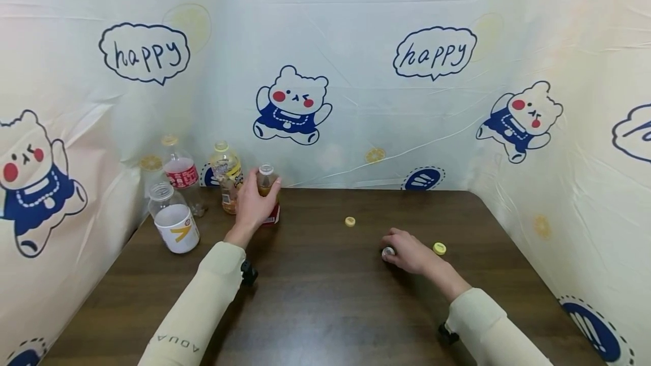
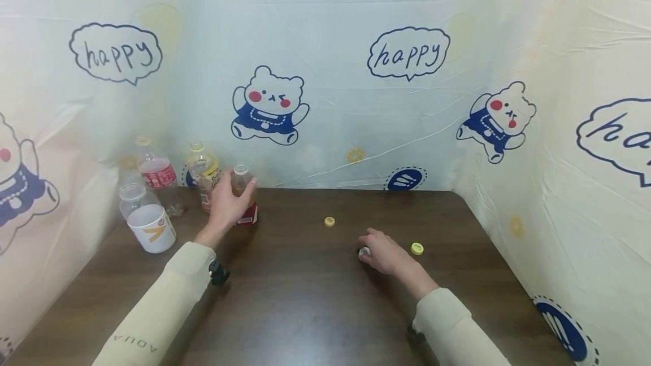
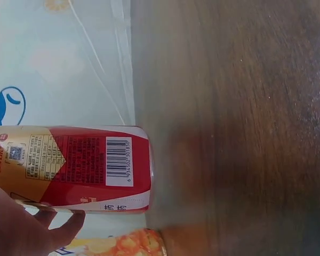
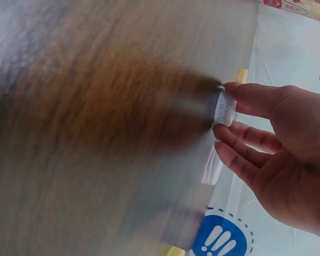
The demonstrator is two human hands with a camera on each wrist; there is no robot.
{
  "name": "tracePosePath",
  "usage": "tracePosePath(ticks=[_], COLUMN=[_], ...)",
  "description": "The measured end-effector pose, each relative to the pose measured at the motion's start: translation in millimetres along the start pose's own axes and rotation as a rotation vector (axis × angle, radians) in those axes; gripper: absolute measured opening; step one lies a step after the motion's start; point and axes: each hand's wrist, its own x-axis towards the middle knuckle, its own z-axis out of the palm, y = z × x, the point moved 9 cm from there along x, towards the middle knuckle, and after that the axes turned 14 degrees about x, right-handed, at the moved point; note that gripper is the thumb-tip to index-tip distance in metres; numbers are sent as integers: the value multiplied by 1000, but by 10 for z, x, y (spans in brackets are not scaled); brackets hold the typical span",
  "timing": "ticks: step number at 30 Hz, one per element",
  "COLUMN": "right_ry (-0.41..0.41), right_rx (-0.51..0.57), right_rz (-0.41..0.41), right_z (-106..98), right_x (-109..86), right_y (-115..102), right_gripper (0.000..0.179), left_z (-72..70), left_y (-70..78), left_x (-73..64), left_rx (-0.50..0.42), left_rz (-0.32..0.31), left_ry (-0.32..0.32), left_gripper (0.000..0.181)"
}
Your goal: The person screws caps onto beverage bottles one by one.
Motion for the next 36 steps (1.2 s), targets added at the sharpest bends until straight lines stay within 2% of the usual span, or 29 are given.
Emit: tracePosePath(ticks=[6,10,18,29,36], right_ry=[-4,3,20,8,37], right_rx=[4,-1,0,30,33], right_rz=[13,-7,-27,-30,-27], right_z=[2,-3,-42,-43,-101], right_x=[3,-2,-12,-6,-12], right_y=[-4,-32,-66,-81,-72], right_gripper=[14,12,13,14,14], left_z=[23,43,55,97,133], left_y=[90,144,283,420,495], left_x=[-48,-99,-161,-265,-315], left_rx=[-6,-10,-14,-26,-32], left_rz=[29,47,95,114,118], left_ry=[-39,-67,-81,-143,-163], left_gripper=[76,78,79,75,73])
